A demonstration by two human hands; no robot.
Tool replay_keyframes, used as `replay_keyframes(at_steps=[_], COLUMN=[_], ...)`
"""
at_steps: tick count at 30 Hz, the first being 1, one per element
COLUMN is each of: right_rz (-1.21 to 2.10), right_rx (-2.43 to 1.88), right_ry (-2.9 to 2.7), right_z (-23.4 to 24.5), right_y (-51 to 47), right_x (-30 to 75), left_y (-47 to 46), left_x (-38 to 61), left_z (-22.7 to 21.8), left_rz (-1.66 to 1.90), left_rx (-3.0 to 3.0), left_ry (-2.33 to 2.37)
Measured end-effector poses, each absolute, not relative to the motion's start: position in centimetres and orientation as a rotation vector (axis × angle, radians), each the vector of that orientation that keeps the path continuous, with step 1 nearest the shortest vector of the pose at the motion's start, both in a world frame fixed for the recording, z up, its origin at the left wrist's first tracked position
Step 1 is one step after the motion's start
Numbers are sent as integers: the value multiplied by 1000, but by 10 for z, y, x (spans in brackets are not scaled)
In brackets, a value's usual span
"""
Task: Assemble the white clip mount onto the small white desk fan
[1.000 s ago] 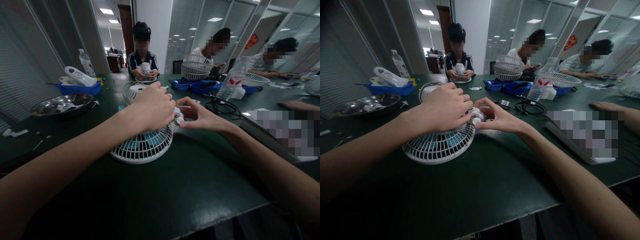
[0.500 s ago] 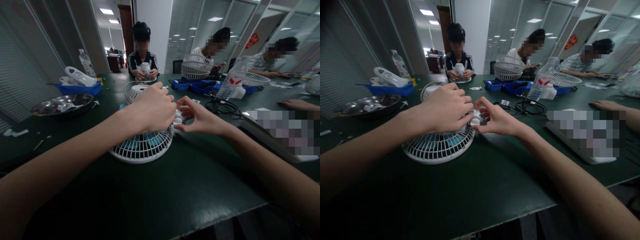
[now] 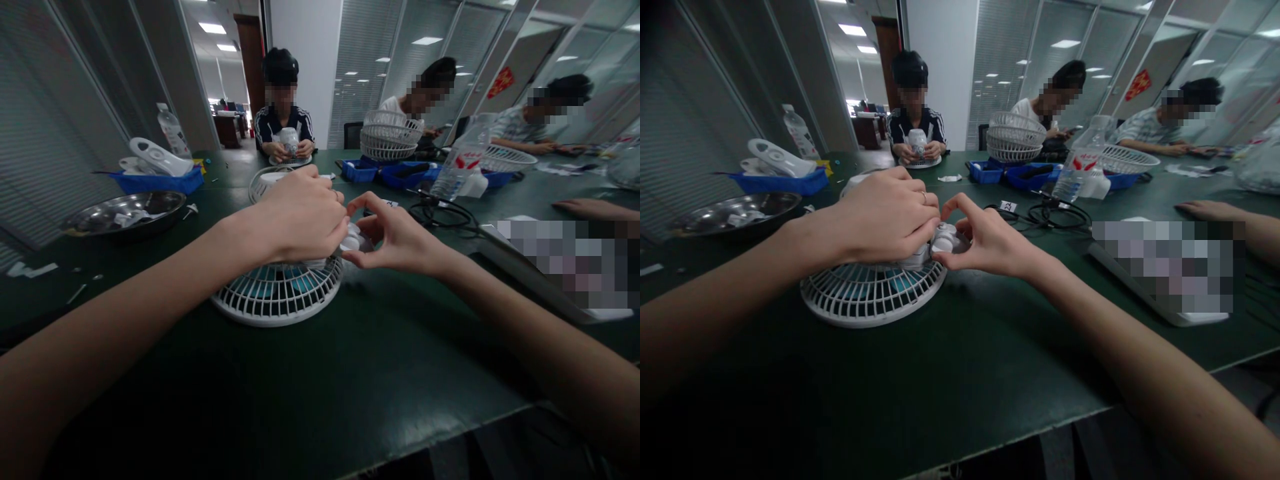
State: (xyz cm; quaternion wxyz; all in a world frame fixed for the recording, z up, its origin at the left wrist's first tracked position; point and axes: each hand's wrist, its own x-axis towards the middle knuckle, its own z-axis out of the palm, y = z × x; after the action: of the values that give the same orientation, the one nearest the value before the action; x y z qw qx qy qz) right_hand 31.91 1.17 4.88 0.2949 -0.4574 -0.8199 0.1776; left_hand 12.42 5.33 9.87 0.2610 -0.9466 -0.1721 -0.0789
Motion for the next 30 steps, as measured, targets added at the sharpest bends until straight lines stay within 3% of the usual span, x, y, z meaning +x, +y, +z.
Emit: replay_keyframes(at_steps=[6, 11, 16, 23, 26, 30], right_rz=[410, 794, 356, 402, 395, 318], right_rx=[-1261, -1159, -1541, -1650, -1654, -1648], right_ry=[-2189, -2229, -2237, -2300, -2319, -2322], right_z=[50, 58, 47, 14, 13, 16], right_y=[5, 14, 43, 70, 70, 71], right_x=[307, 329, 374, 394, 392, 387], left_y=[57, 55, 51, 36, 35, 65], left_x=[121, 119, 117, 107, 95, 71], left_z=[99, 103, 108, 125, 133, 130], left_rz=[-251, -274, -231, -204, -368, -937], left_rx=[-2607, -2669, -2699, -2934, -3021, -2721], left_ry=[-486, -472, -478, -574, -580, -796])
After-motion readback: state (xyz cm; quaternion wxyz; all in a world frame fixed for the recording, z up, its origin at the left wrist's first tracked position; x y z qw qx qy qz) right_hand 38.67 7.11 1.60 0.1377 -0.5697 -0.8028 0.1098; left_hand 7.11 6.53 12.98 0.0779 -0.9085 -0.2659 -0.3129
